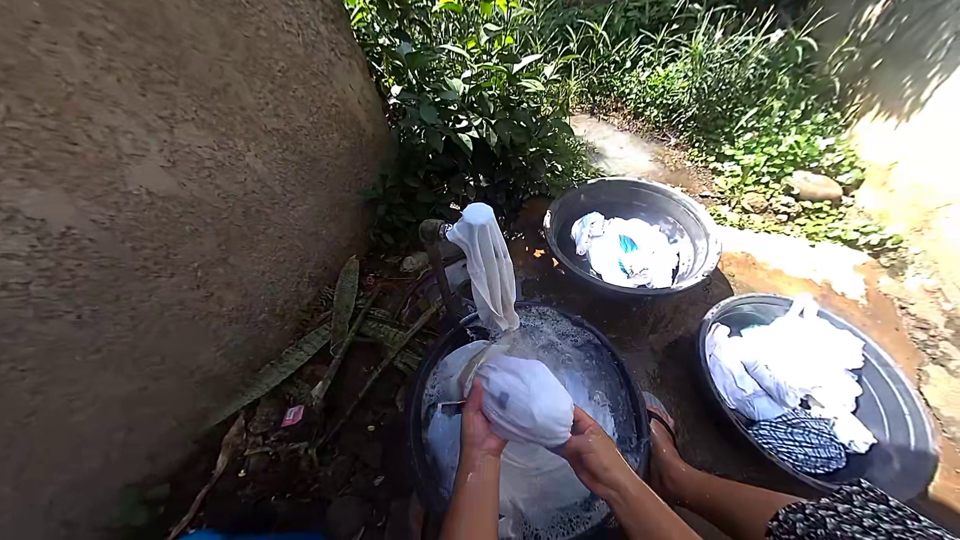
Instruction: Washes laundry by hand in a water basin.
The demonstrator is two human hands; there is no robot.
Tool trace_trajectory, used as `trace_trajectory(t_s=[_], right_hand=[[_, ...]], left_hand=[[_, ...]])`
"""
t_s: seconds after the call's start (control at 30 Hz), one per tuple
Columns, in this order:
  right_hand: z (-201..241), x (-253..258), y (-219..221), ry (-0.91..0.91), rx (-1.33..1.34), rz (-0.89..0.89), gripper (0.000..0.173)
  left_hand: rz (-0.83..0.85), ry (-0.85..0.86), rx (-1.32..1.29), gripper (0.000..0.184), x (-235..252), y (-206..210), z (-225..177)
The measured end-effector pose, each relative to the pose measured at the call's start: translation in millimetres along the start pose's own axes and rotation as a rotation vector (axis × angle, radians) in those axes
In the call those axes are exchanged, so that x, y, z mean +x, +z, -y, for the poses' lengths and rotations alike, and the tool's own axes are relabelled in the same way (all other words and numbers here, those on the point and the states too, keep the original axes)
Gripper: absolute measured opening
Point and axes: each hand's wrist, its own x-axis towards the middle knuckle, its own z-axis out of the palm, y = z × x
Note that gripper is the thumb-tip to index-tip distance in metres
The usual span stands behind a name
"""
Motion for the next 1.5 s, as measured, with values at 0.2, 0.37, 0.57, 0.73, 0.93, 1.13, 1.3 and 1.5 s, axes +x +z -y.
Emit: trace_trajectory(t_s=[0.2,0.37,0.57,0.73,0.93,1.13,1.3,1.5], right_hand=[[-3,24,-9,0.428,0.26,0.09,0.1],[8,50,33,0.097,0.366,-0.116,0.028],[29,44,57,-0.697,-0.418,0.082,0.046],[47,36,65,-1.16,-0.947,0.518,0.021],[56,58,27,-0.668,-0.691,0.415,0.067],[18,43,18,0.393,0.054,0.124,0.062],[22,50,70,0.243,0.382,0.077,0.031],[51,56,104,-0.72,-0.279,0.033,0.024]], left_hand=[[0.451,0.258,0.868,0.04,-1,7,-3],[0.164,0.23,0.425,0.033,-23,6,9],[-0.269,-0.101,0.016,0.046,-9,32,-12],[0.085,-0.417,0.143,0.05,13,20,-24],[-0.093,-0.551,0.381,0.048,16,37,-47],[0.26,0.275,1.442,0.025,-4,35,-68],[0.582,0.633,1.541,0.039,-36,40,-62],[0.024,0.177,0.497,0.041,-4,75,-73]])
